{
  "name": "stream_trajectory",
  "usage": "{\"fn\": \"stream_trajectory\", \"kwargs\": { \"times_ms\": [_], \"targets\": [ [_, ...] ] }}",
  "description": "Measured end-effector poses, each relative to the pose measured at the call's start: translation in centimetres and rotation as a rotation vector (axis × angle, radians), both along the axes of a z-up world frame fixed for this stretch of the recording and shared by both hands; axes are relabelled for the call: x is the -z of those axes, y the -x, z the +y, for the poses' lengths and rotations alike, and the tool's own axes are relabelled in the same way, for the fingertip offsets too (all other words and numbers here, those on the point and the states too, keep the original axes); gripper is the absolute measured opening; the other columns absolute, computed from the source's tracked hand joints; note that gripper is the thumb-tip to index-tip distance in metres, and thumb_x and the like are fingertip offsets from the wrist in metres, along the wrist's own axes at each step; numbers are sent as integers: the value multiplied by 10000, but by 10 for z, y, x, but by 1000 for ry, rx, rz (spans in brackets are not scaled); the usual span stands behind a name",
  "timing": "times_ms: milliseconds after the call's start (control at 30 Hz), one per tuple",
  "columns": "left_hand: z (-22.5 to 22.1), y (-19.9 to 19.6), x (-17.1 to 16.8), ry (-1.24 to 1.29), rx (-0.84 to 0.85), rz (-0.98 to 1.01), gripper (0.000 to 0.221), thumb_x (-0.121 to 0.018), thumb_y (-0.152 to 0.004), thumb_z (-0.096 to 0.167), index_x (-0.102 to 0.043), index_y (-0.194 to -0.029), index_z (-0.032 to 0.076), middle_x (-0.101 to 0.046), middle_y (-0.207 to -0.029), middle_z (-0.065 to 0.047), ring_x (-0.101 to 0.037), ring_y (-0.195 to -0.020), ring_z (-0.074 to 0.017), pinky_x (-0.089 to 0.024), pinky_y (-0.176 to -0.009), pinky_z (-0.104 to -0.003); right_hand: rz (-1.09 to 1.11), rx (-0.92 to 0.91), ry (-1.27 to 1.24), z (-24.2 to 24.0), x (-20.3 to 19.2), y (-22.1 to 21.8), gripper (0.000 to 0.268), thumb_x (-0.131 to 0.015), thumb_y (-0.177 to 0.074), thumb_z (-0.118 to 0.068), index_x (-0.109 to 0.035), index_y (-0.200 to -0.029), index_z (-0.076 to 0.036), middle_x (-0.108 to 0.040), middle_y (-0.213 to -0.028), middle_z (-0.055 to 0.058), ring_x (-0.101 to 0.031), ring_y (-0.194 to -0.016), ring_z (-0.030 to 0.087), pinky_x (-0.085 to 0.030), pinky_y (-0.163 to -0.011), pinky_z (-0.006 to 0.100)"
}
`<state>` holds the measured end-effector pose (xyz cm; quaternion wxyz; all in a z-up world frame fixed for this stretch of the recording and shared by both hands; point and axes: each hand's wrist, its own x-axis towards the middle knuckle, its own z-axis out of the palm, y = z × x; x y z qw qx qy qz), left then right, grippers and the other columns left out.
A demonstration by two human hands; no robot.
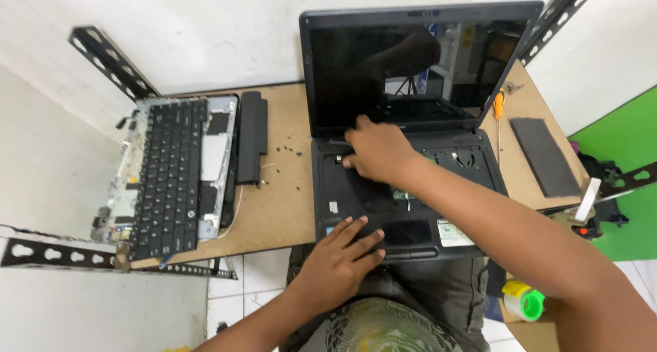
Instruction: Connecting internal ribbon cables and assembling the chassis of a laptop during a repair process.
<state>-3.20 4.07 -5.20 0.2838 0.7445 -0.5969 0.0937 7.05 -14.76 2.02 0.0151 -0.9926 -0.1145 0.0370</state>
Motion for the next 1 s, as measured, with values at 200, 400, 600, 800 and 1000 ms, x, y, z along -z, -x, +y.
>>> {"fn": "stream_trajectory", "kwargs": {
  "times_ms": [200, 400, 600, 800, 1000],
  "targets": [
    [-3, -1, 9, 106, -28, -161, 263, -510, -858, 16, -650, -1081, 22, -594, -1224, -175, -503, -1178, -458, -409, -1012, -546, 320, 68, -336, -7, -59, 98, 190, -626, -829, -358, -663, -940, -207, -639, -963, 10, -635, -864, 209, -494, -741, 376],
    [-8, -6, 11, 173, -42, -169, 234, -549, -875, 44, -663, -1078, 21, -614, -1205, -180, -525, -1165, -445, -416, -1012, -528, 767, 272, -830, -42, -2, 190, 253, -657, -872, -324, -679, -712, -129, -632, -620, -13, -537, -573, 74, -374, -567, 235],
    [-22, 4, -5, 115, -58, -108, 156, -558, -895, 77, -663, -968, -13, -603, -1154, -218, -536, -1092, -429, -418, -950, -527, 259, 933, -1414, -53, 126, 209, 465, -543, -881, -277, -651, -574, 54, -759, -831, 224, -628, -593, 220, -360, -470, 310],
    [-34, 4, 3, 91, 11, -22, 113, -593, -909, 63, -652, -938, -28, -601, -1118, -237, -534, -1065, -423, -446, -930, -533, -44, 1279, -1780, -32, 130, 191, 407, -615, -877, -271, -613, -778, 124, -400, -542, 160, -369, -410, 250, -296, -371, 352],
    [-34, 10, 7, 253, 44, 7, 87, -658, -880, 50, -654, -931, -20, -627, -1074, -229, -587, -1004, -402, -485, -892, -508, -30, 1376, -1931, -25, 102, 191, 321, -647, -855, -169, -510, -1122, -57, -454, -718, 135, -377, -544, 225, -295, -460, 342]
  ]
}}
